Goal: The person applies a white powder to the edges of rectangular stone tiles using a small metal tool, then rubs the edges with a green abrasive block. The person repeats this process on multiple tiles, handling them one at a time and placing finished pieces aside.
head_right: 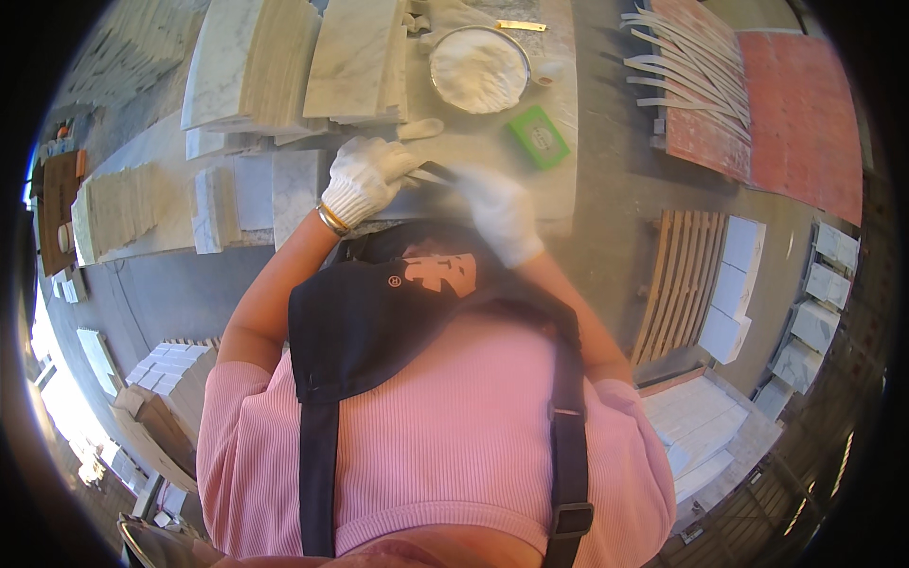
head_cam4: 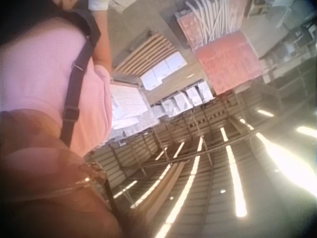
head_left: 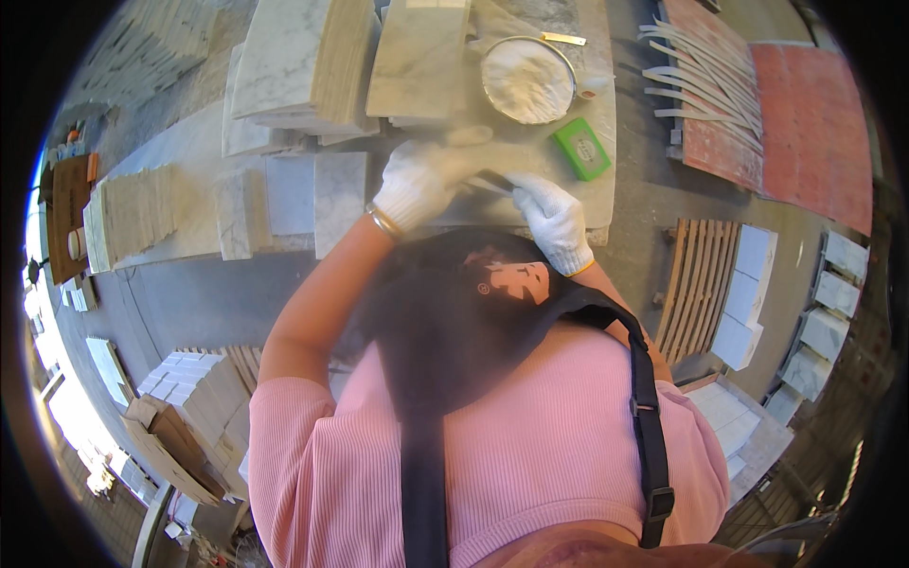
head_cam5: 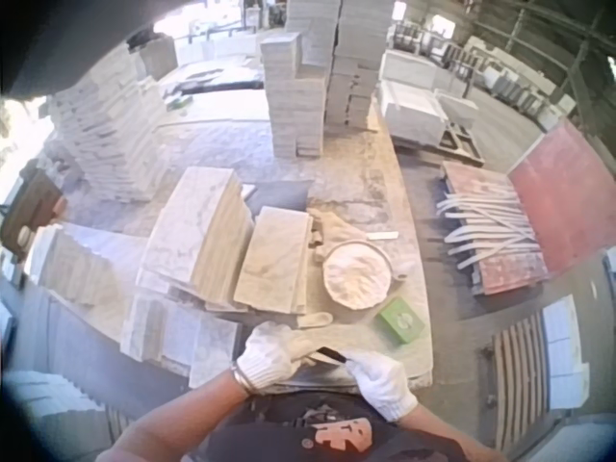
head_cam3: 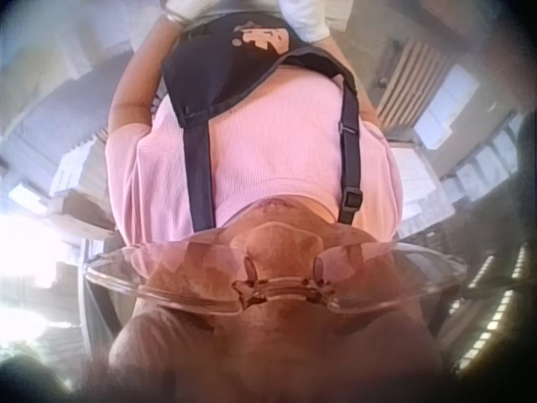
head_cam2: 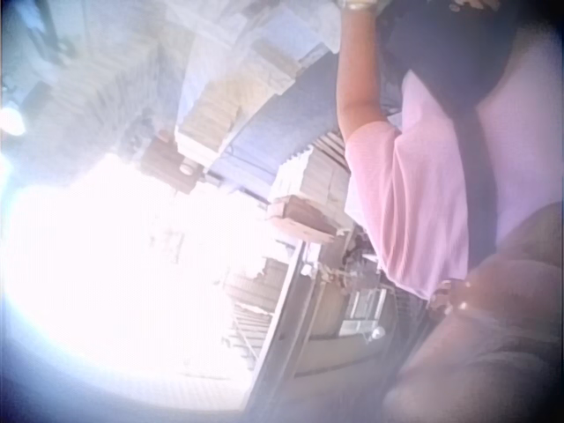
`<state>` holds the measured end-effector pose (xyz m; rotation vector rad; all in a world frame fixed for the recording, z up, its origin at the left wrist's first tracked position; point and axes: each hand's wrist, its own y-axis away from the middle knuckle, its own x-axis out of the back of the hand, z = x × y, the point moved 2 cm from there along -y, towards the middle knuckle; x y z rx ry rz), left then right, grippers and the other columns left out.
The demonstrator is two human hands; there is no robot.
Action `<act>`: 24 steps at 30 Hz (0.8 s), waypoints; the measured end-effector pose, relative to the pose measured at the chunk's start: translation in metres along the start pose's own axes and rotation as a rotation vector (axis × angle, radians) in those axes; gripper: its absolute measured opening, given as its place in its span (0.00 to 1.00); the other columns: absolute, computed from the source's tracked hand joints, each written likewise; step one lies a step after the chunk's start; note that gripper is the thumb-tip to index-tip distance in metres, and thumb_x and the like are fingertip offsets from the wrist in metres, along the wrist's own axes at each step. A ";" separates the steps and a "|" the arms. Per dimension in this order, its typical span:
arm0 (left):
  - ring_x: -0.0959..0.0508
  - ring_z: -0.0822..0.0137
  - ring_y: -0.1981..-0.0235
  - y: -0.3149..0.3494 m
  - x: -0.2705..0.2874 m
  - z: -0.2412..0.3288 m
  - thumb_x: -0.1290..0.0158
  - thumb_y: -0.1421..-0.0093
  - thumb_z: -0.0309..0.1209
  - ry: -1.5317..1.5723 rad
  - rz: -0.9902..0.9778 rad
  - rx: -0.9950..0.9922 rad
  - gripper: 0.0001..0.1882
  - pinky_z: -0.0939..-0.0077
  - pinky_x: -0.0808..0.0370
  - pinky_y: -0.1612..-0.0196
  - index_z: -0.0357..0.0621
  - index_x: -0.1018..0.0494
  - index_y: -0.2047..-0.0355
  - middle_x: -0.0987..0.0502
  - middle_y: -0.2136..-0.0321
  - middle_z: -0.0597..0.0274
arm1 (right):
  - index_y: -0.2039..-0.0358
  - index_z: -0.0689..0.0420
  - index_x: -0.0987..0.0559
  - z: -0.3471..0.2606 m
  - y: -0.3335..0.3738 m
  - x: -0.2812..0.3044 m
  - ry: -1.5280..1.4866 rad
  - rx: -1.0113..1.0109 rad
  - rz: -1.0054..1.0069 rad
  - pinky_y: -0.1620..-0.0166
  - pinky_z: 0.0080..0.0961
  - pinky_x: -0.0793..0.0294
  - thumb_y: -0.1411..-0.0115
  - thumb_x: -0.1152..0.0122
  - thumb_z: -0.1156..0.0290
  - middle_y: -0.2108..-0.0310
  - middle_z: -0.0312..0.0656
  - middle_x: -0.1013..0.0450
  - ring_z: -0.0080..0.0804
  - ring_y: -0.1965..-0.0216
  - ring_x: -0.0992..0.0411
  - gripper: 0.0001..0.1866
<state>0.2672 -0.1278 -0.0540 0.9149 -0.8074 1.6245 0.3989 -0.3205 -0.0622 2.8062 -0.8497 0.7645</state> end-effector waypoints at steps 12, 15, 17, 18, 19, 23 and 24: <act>0.21 0.59 0.63 0.000 -0.014 -0.012 0.38 0.42 0.41 -0.098 -0.141 0.043 0.11 0.58 0.26 0.57 0.62 0.18 0.59 0.19 0.63 0.71 | 0.45 0.59 0.19 -0.006 0.010 -0.001 0.110 0.006 0.052 0.60 0.24 0.22 0.35 0.39 0.79 0.64 0.45 0.18 0.26 0.67 0.21 0.17; 0.21 0.59 0.63 0.001 -0.012 -0.009 0.37 0.43 0.41 -0.073 -0.071 0.007 0.09 0.57 0.26 0.58 0.61 0.18 0.62 0.19 0.64 0.71 | 0.45 0.59 0.19 -0.008 0.009 -0.011 0.135 0.042 0.059 0.60 0.24 0.21 0.35 0.39 0.79 0.65 0.45 0.18 0.26 0.68 0.21 0.18; 0.19 0.55 0.62 0.001 -0.012 -0.010 0.39 0.42 0.38 -0.022 -0.081 0.012 0.08 0.53 0.25 0.58 0.61 0.17 0.62 0.17 0.66 0.62 | 0.45 0.59 0.19 -0.009 0.009 -0.012 0.124 0.029 0.044 0.61 0.23 0.21 0.35 0.39 0.79 0.65 0.45 0.19 0.25 0.69 0.22 0.18; 0.18 0.53 0.61 0.001 -0.012 -0.010 0.40 0.42 0.36 0.010 -0.061 0.004 0.08 0.51 0.24 0.57 0.61 0.17 0.62 0.17 0.66 0.58 | 0.44 0.59 0.19 -0.008 0.009 -0.011 0.098 -0.001 0.034 0.61 0.23 0.22 0.35 0.39 0.79 0.65 0.45 0.19 0.24 0.69 0.22 0.18; 0.19 0.55 0.62 0.001 -0.012 -0.011 0.39 0.42 0.38 -0.033 -0.076 0.012 0.08 0.53 0.25 0.58 0.61 0.17 0.62 0.17 0.66 0.62 | 0.44 0.58 0.19 -0.007 0.010 -0.009 0.071 -0.031 0.022 0.61 0.23 0.22 0.35 0.39 0.79 0.66 0.45 0.19 0.24 0.69 0.22 0.18; 0.21 0.59 0.64 0.003 -0.015 -0.012 0.37 0.44 0.43 -0.109 -0.050 0.005 0.09 0.58 0.26 0.59 0.62 0.18 0.62 0.19 0.65 0.72 | 0.44 0.58 0.19 -0.004 0.015 -0.001 -0.011 -0.168 0.042 0.62 0.22 0.22 0.35 0.39 0.79 0.65 0.46 0.19 0.22 0.69 0.23 0.19; 0.21 0.59 0.64 0.004 -0.016 -0.012 0.37 0.44 0.43 -0.110 -0.056 0.003 0.10 0.58 0.26 0.59 0.62 0.18 0.62 0.19 0.65 0.72 | 0.44 0.58 0.19 -0.004 0.015 -0.002 0.003 -0.156 0.044 0.61 0.22 0.22 0.36 0.38 0.79 0.64 0.46 0.19 0.23 0.69 0.23 0.19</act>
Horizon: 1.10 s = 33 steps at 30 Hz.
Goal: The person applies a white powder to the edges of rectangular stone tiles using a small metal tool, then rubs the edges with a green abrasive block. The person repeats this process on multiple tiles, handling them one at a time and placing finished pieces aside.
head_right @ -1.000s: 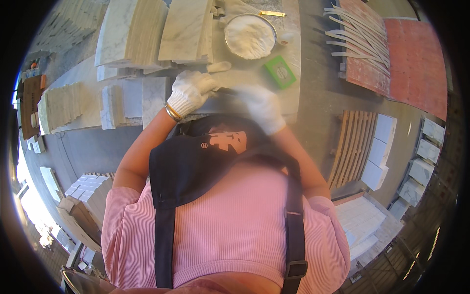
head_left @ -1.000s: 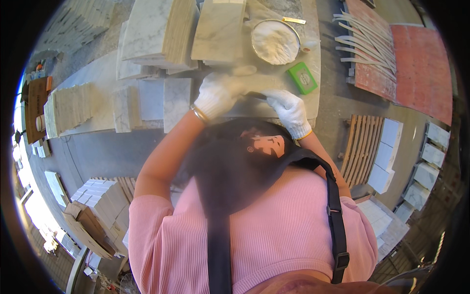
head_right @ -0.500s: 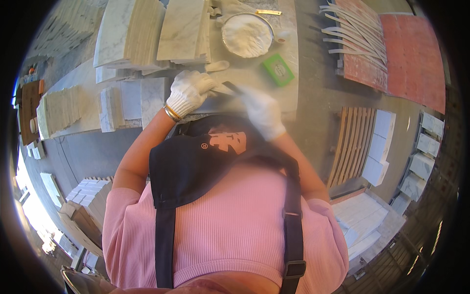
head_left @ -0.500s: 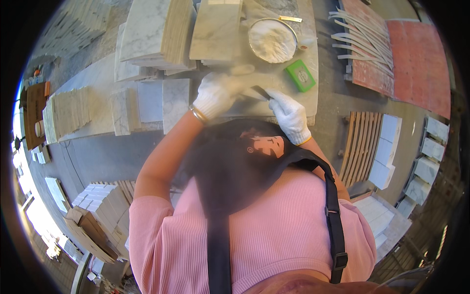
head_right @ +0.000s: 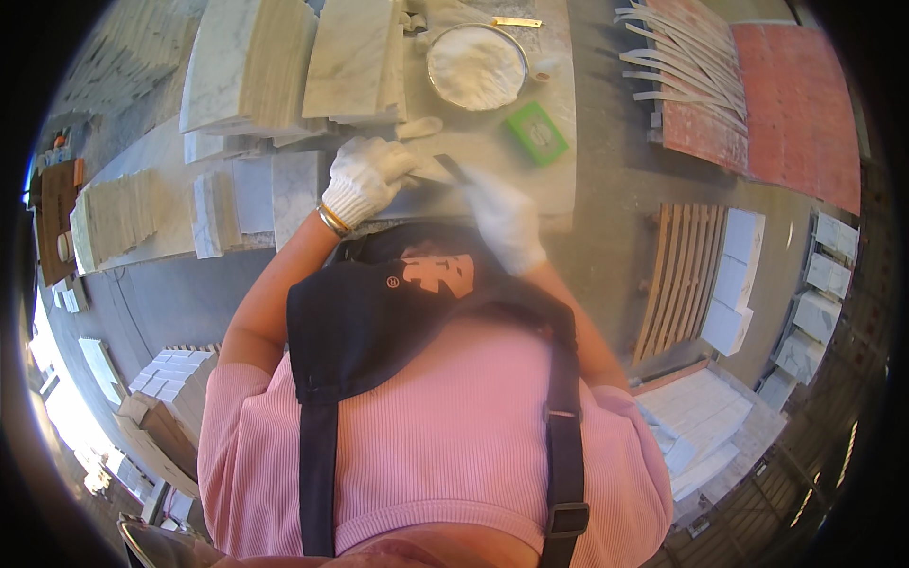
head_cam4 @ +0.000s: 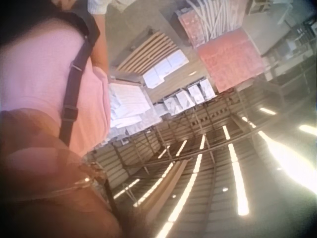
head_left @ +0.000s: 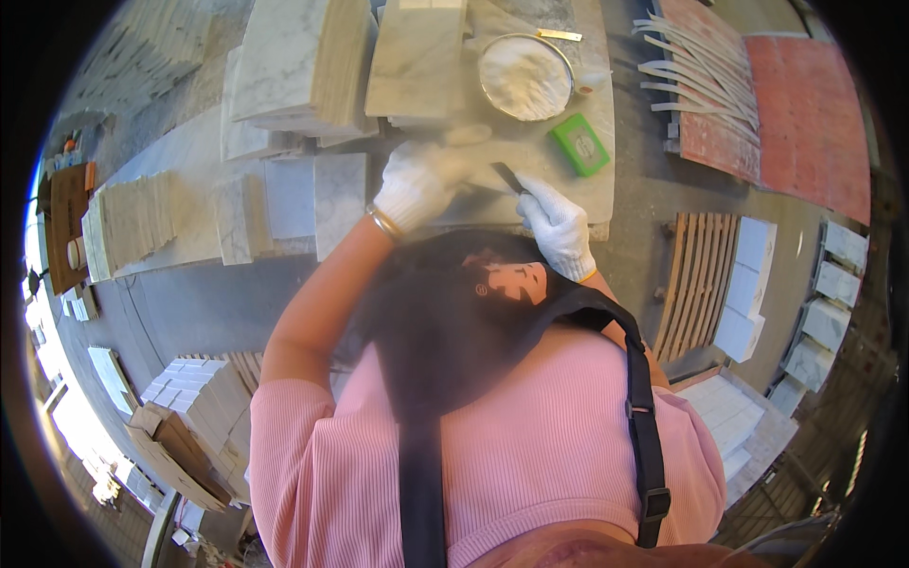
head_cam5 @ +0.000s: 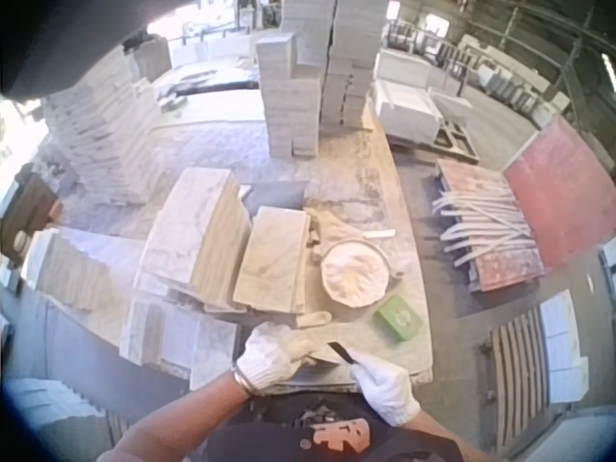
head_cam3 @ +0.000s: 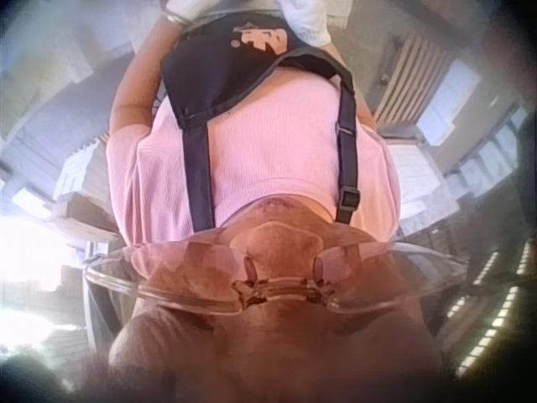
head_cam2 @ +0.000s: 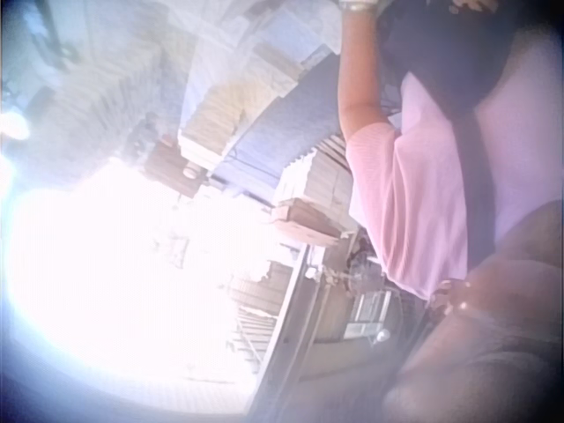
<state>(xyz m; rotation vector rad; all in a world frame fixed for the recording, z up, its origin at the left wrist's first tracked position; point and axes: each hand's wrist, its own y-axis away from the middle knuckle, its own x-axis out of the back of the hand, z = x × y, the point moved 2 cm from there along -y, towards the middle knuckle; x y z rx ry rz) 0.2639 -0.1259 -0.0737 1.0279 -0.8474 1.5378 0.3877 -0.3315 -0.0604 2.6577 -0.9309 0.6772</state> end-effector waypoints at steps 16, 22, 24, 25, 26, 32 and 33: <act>0.20 0.60 0.64 -0.003 0.004 0.001 0.37 0.44 0.43 0.052 0.058 -0.050 0.10 0.58 0.26 0.61 0.61 0.19 0.63 0.19 0.67 0.70 | 0.41 0.57 0.21 -0.021 -0.006 -0.006 0.076 0.193 -0.073 0.63 0.19 0.22 0.35 0.39 0.78 0.65 0.41 0.20 0.18 0.67 0.24 0.21; 0.20 0.55 0.64 -0.002 0.014 0.002 0.36 0.45 0.41 0.201 0.093 0.048 0.12 0.58 0.26 0.61 0.53 0.18 0.63 0.19 0.67 0.63 | 0.37 0.56 0.23 -0.009 0.004 0.044 -0.260 -0.265 0.104 0.65 0.16 0.24 0.33 0.40 0.77 0.65 0.37 0.20 0.18 0.69 0.25 0.23; 0.20 0.53 0.63 0.000 0.020 0.004 0.35 0.45 0.40 0.401 0.019 0.135 0.13 0.58 0.26 0.60 0.49 0.18 0.62 0.18 0.65 0.59 | 0.35 0.55 0.25 -0.004 0.005 0.056 -0.251 -0.323 0.116 0.65 0.15 0.25 0.33 0.39 0.76 0.65 0.37 0.20 0.18 0.70 0.25 0.25; 0.19 0.52 0.63 0.000 0.024 0.007 0.35 0.45 0.40 0.448 0.003 0.169 0.13 0.58 0.25 0.60 0.47 0.18 0.62 0.18 0.65 0.58 | 0.35 0.55 0.25 -0.004 0.004 0.056 -0.189 -0.273 0.090 0.65 0.16 0.25 0.33 0.39 0.75 0.65 0.37 0.19 0.18 0.69 0.25 0.25; 0.19 0.51 0.62 0.000 0.027 0.011 0.35 0.45 0.39 0.500 0.006 0.194 0.14 0.58 0.25 0.60 0.46 0.18 0.62 0.18 0.64 0.57 | 0.36 0.55 0.25 -0.004 0.003 0.055 -0.126 -0.224 0.063 0.64 0.17 0.24 0.33 0.39 0.75 0.65 0.37 0.19 0.18 0.69 0.25 0.25; 0.19 0.50 0.60 -0.008 0.039 0.026 0.36 0.44 0.42 0.454 -0.004 0.097 0.17 0.60 0.23 0.57 0.44 0.17 0.59 0.17 0.62 0.55 | 0.42 0.60 0.21 -0.036 0.008 0.050 0.395 0.164 -0.060 0.60 0.23 0.22 0.38 0.38 0.76 0.66 0.43 0.19 0.22 0.67 0.21 0.22; 0.19 0.49 0.59 -0.008 0.040 0.026 0.36 0.43 0.42 0.446 -0.012 0.106 0.18 0.61 0.23 0.57 0.44 0.17 0.59 0.17 0.61 0.54 | 0.42 0.60 0.21 -0.043 0.011 0.058 0.289 0.087 -0.074 0.60 0.22 0.22 0.38 0.38 0.76 0.66 0.43 0.19 0.22 0.67 0.21 0.22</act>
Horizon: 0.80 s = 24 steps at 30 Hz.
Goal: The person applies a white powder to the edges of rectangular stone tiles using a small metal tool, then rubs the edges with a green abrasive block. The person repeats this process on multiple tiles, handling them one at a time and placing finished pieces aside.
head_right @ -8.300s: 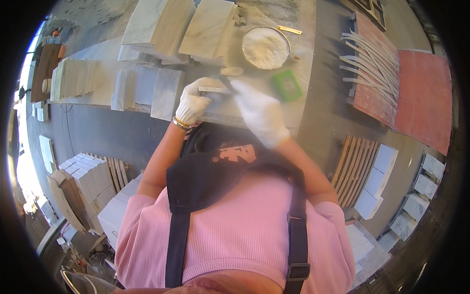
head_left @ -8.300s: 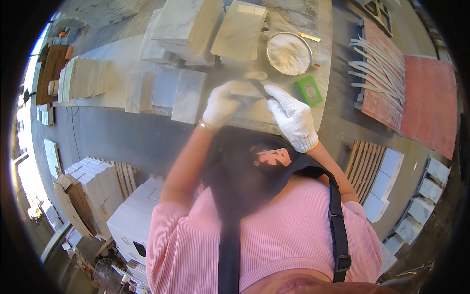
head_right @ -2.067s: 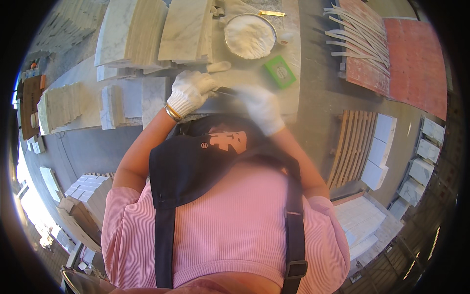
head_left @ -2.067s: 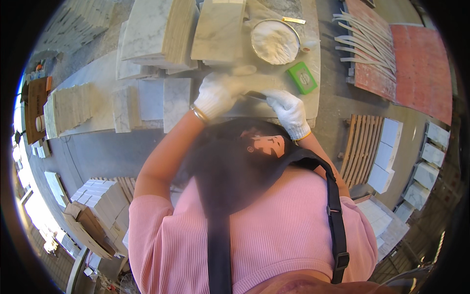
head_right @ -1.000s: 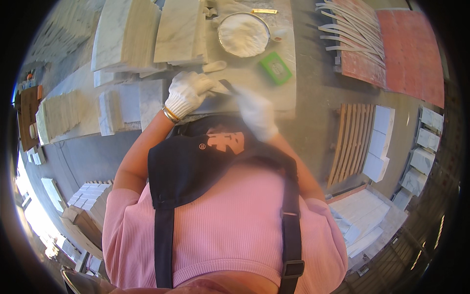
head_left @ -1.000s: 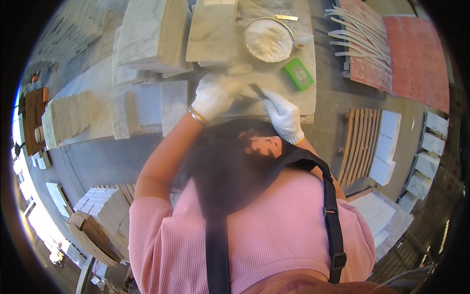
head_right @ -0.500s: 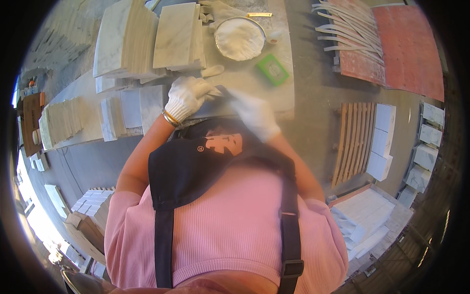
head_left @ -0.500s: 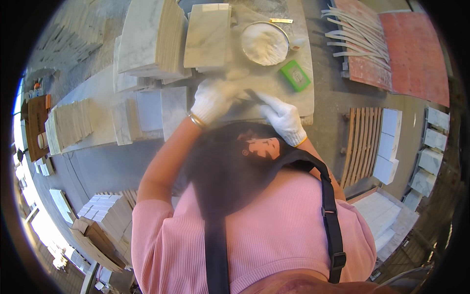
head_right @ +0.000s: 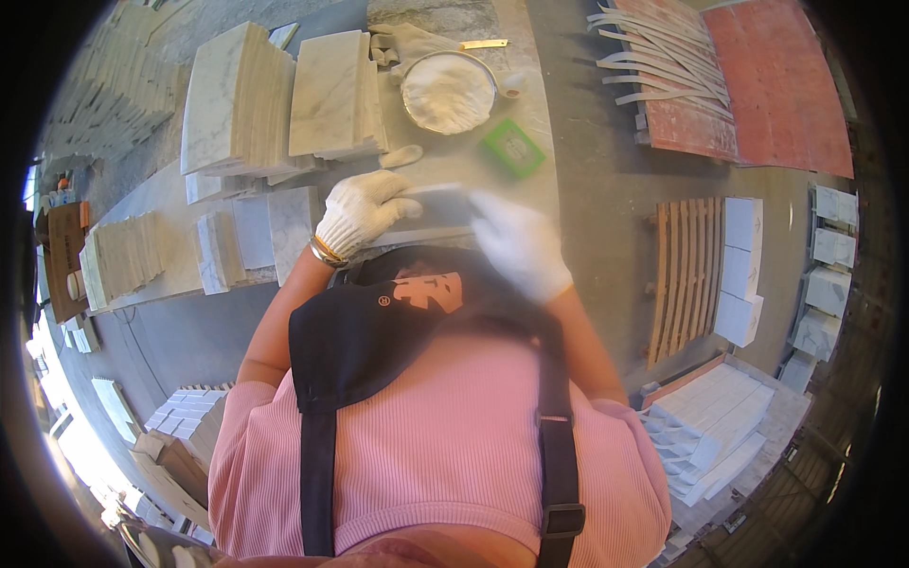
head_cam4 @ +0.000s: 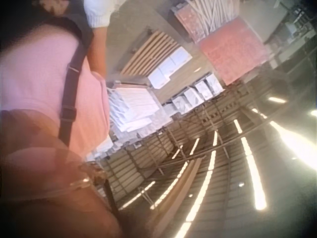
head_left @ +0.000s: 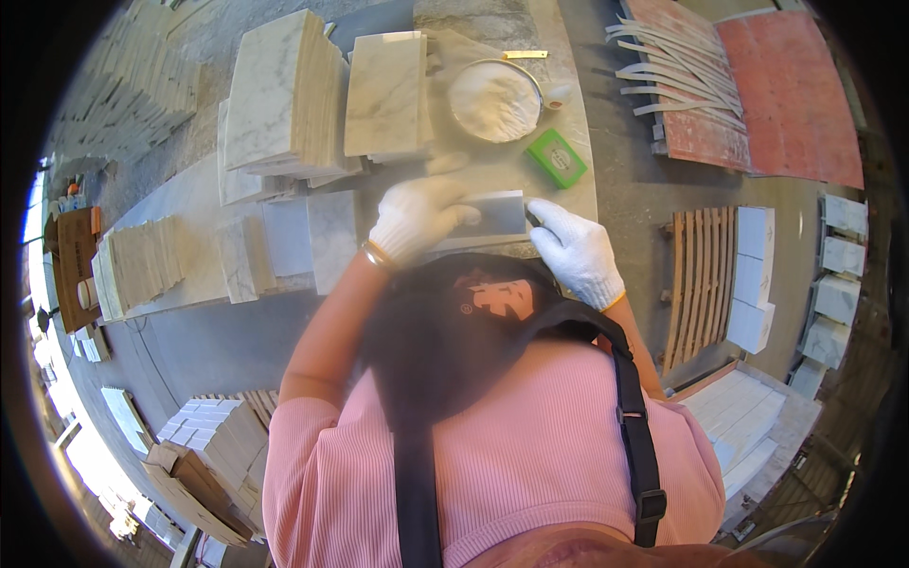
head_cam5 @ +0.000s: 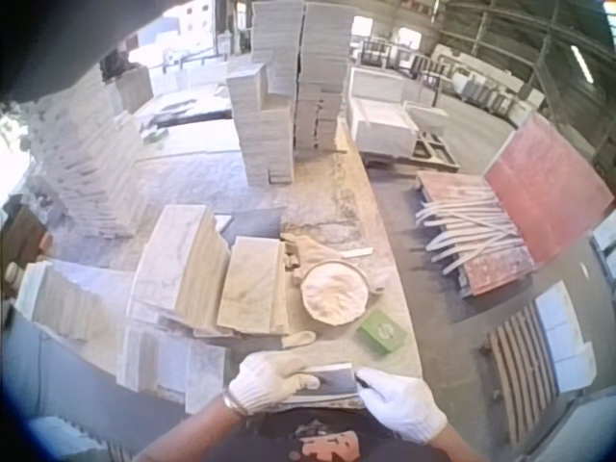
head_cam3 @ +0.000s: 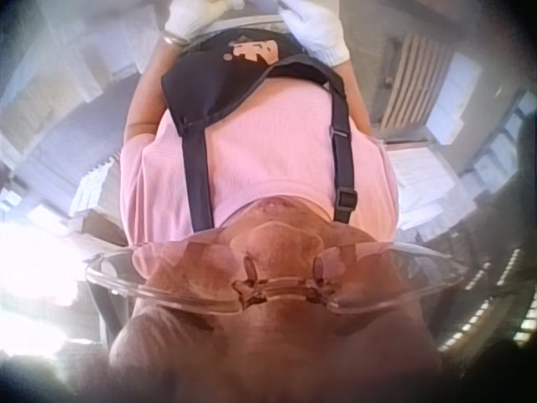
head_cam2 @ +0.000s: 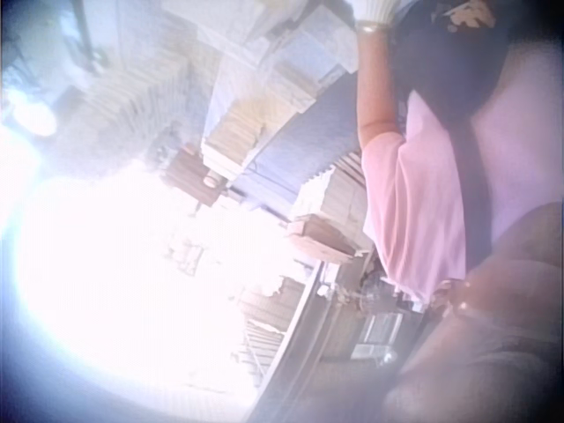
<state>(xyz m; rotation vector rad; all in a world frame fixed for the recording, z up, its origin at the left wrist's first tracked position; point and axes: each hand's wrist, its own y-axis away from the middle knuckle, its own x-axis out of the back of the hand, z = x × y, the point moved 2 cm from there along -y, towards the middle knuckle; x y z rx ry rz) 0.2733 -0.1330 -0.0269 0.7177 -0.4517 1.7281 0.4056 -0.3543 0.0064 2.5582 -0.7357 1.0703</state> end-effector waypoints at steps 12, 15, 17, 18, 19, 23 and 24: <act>0.24 0.68 0.43 -0.001 0.006 -0.010 0.38 0.37 0.43 0.696 -0.089 0.289 0.24 0.70 0.26 0.46 0.32 0.19 0.53 0.26 0.36 0.52 | 0.42 0.55 0.20 0.020 -0.035 0.037 -0.422 -0.336 0.162 0.70 0.15 0.31 0.33 0.41 0.73 0.70 0.35 0.22 0.16 0.74 0.30 0.19; 0.24 0.70 0.46 0.001 0.006 -0.005 0.38 0.36 0.43 0.815 -0.068 0.288 0.24 0.72 0.25 0.47 0.30 0.19 0.53 0.25 0.39 0.51 | 0.44 0.53 0.18 0.039 -0.066 0.020 -0.211 -0.226 0.160 0.67 0.21 0.26 0.34 0.39 0.70 0.69 0.39 0.20 0.22 0.72 0.25 0.18; 0.24 0.69 0.46 0.003 0.008 0.000 0.38 0.35 0.43 0.887 -0.065 0.314 0.24 0.72 0.27 0.45 0.31 0.19 0.53 0.24 0.39 0.50 | 0.45 0.49 0.18 0.047 -0.088 0.010 -0.009 -0.161 0.158 0.65 0.27 0.23 0.36 0.38 0.66 0.68 0.42 0.18 0.29 0.71 0.21 0.18; 0.25 0.67 0.44 0.005 0.009 0.003 0.39 0.35 0.42 0.933 -0.074 0.349 0.23 0.71 0.28 0.43 0.31 0.20 0.52 0.25 0.38 0.48 | 0.45 0.47 0.18 0.050 -0.098 0.005 0.104 -0.115 0.163 0.64 0.30 0.21 0.36 0.38 0.65 0.67 0.45 0.17 0.34 0.69 0.19 0.19; 0.25 0.66 0.42 0.006 0.010 0.005 0.39 0.34 0.42 0.981 -0.084 0.384 0.23 0.71 0.30 0.40 0.31 0.20 0.51 0.26 0.37 0.47 | 0.48 0.42 0.17 0.051 -0.108 -0.002 0.185 -0.073 0.187 0.59 0.40 0.20 0.37 0.40 0.59 0.62 0.48 0.18 0.48 0.62 0.19 0.17; 0.21 0.72 0.60 0.008 0.018 0.014 0.38 0.35 0.41 0.902 -0.027 0.389 0.21 0.73 0.23 0.54 0.32 0.19 0.54 0.17 0.59 0.61 | 0.51 0.40 0.17 0.048 -0.139 -0.024 0.433 -0.125 -0.082 0.56 0.46 0.21 0.34 0.45 0.56 0.62 0.50 0.18 0.53 0.60 0.20 0.15; 0.21 0.71 0.60 0.009 0.020 0.016 0.38 0.35 0.42 0.921 -0.020 0.384 0.22 0.73 0.23 0.54 0.32 0.19 0.54 0.17 0.60 0.62 | 0.50 0.41 0.17 0.044 -0.141 -0.024 0.449 -0.097 -0.115 0.56 0.46 0.21 0.33 0.46 0.55 0.60 0.50 0.19 0.53 0.59 0.20 0.15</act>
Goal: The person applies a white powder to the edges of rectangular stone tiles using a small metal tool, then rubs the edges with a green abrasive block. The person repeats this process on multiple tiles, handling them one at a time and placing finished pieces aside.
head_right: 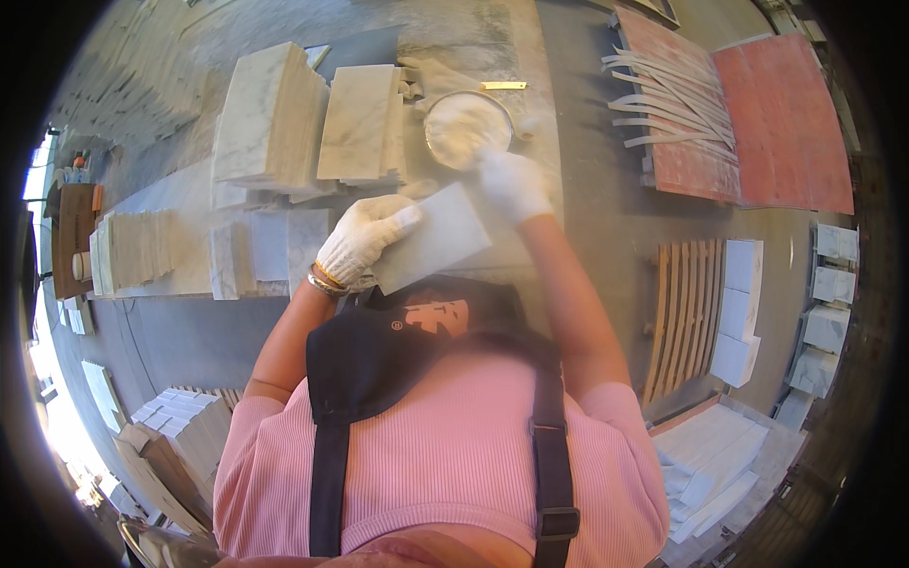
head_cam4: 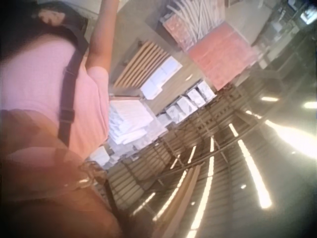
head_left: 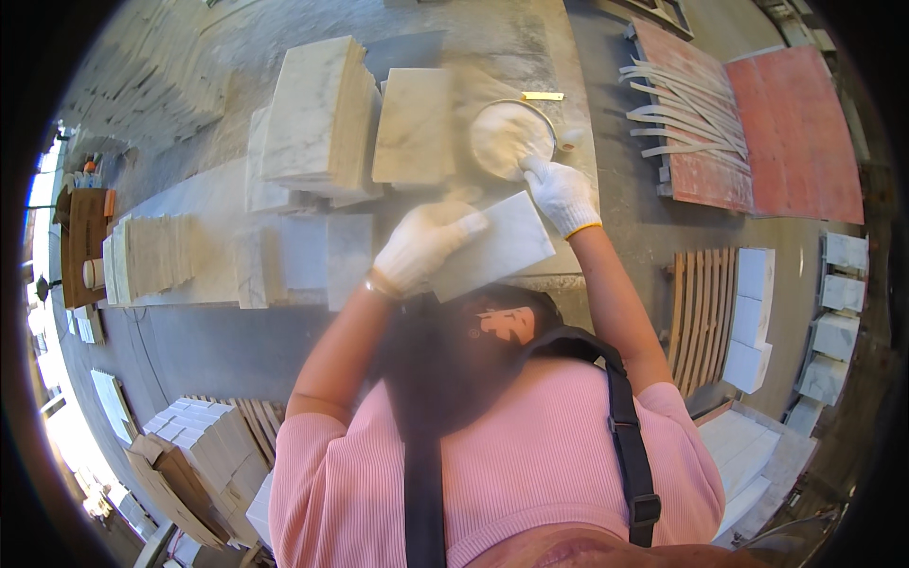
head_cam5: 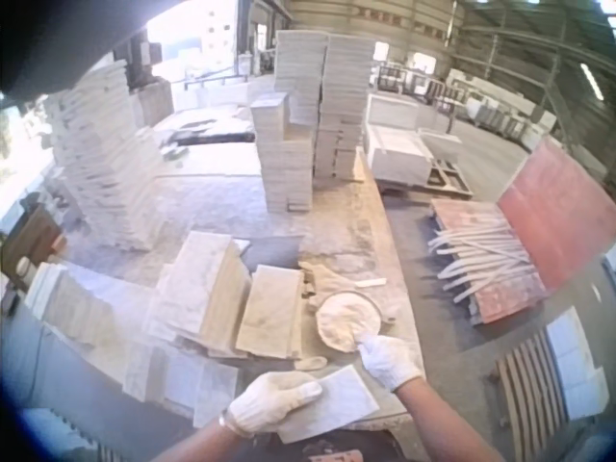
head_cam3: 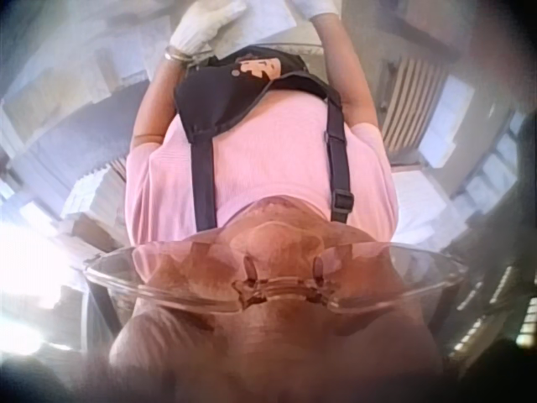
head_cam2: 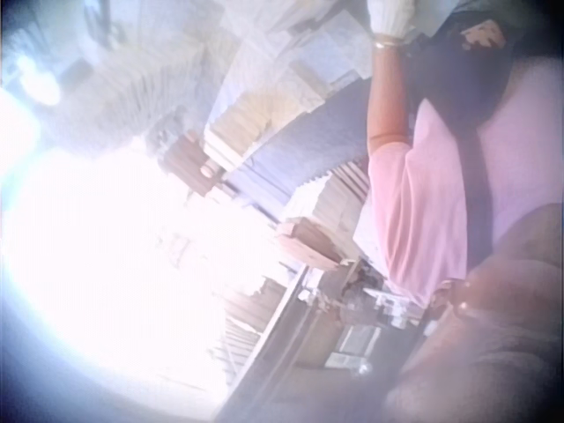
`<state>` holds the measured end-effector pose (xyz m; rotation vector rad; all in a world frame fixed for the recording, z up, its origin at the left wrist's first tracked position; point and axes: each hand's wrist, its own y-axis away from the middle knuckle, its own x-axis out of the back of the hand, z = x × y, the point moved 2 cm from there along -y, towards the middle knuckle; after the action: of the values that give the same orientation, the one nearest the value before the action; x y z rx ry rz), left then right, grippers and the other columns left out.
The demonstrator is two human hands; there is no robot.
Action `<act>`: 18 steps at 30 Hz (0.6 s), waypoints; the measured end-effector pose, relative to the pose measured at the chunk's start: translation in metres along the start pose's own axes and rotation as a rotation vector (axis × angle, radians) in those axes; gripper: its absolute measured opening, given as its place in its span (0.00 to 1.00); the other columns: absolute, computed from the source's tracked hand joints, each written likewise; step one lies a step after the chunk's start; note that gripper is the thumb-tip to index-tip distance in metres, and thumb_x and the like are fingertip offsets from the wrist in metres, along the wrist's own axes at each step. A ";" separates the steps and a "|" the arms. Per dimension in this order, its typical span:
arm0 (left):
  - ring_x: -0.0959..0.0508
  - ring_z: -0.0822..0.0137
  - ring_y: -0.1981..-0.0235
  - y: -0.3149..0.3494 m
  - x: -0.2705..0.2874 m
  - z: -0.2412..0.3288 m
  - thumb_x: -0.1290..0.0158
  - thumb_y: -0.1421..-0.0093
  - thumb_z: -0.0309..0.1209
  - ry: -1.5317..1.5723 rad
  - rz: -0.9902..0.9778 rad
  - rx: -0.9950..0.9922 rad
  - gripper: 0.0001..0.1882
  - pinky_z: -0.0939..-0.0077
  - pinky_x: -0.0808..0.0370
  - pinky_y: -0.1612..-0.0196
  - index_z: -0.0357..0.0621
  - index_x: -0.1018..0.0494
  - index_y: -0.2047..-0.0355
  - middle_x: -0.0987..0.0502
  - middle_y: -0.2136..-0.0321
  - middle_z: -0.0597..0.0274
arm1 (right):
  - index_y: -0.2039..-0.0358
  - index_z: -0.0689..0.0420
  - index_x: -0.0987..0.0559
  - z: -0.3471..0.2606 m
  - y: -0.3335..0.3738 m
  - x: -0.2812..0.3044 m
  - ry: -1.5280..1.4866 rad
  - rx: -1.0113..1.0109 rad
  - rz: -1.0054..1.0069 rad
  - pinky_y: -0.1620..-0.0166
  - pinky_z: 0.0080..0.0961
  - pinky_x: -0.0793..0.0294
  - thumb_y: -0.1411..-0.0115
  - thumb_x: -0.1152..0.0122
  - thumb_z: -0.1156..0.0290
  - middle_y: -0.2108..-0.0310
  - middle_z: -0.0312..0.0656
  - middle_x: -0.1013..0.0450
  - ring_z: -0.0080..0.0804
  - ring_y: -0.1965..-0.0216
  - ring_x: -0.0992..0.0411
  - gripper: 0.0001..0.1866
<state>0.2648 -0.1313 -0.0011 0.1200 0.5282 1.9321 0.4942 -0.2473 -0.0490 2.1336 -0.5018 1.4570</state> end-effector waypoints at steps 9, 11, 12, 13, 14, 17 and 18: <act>0.19 0.50 0.49 0.009 0.000 0.025 0.47 0.34 0.53 -0.485 0.057 -0.043 0.26 0.63 0.27 0.44 0.43 0.18 0.53 0.21 0.44 0.49 | 0.47 0.56 0.18 -0.039 0.058 0.070 -0.642 0.217 0.343 0.43 0.37 0.25 0.35 0.35 0.60 0.49 0.52 0.21 0.46 0.47 0.23 0.20; 0.20 0.49 0.49 0.007 -0.004 0.030 0.47 0.34 0.54 -0.552 0.068 -0.047 0.26 0.62 0.27 0.44 0.45 0.17 0.53 0.21 0.44 0.50 | 0.44 0.56 0.19 -0.051 0.068 0.071 -0.795 0.255 0.288 0.39 0.34 0.28 0.37 0.31 0.61 0.47 0.50 0.22 0.46 0.44 0.24 0.23; 0.20 0.49 0.49 0.007 -0.007 0.032 0.47 0.34 0.53 -0.578 0.077 -0.049 0.25 0.62 0.27 0.45 0.45 0.17 0.53 0.21 0.44 0.50 | 0.43 0.56 0.20 -0.055 0.069 0.071 -0.706 0.265 0.272 0.41 0.31 0.27 0.37 0.31 0.63 0.45 0.48 0.23 0.41 0.44 0.25 0.23; 0.20 0.49 0.49 0.007 -0.009 0.033 0.47 0.34 0.53 -0.604 0.088 -0.051 0.25 0.62 0.27 0.45 0.45 0.17 0.53 0.21 0.44 0.50 | 0.41 0.56 0.21 -0.058 0.070 0.070 -0.617 0.281 0.250 0.43 0.28 0.26 0.36 0.31 0.65 0.43 0.46 0.24 0.36 0.43 0.25 0.23; 0.20 0.49 0.48 0.007 -0.010 0.034 0.47 0.34 0.53 -0.620 0.082 -0.057 0.25 0.61 0.27 0.44 0.45 0.17 0.53 0.21 0.44 0.50 | 0.40 0.56 0.21 -0.059 0.069 0.069 -0.534 0.332 0.241 0.45 0.26 0.25 0.36 0.31 0.66 0.40 0.44 0.25 0.31 0.42 0.26 0.24; 0.20 0.55 0.52 0.008 -0.009 0.033 0.46 0.34 0.51 -0.590 0.079 -0.088 0.24 0.64 0.26 0.46 0.42 0.18 0.53 0.19 0.48 0.52 | 0.42 0.57 0.20 -0.044 0.062 0.073 -0.617 0.133 0.373 0.43 0.29 0.26 0.34 0.34 0.67 0.47 0.47 0.21 0.38 0.46 0.23 0.20; 0.19 0.61 0.56 0.007 -0.007 0.033 0.44 0.34 0.50 -0.532 0.079 -0.113 0.24 0.67 0.25 0.49 0.40 0.18 0.53 0.17 0.53 0.54 | 0.43 0.57 0.19 -0.037 0.062 0.076 -0.640 0.091 0.439 0.41 0.32 0.27 0.33 0.36 0.67 0.49 0.49 0.20 0.42 0.47 0.22 0.19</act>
<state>0.2720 -0.1300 0.0325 0.5705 0.0601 1.9002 0.4588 -0.2762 0.0453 2.6706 -1.2147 0.9666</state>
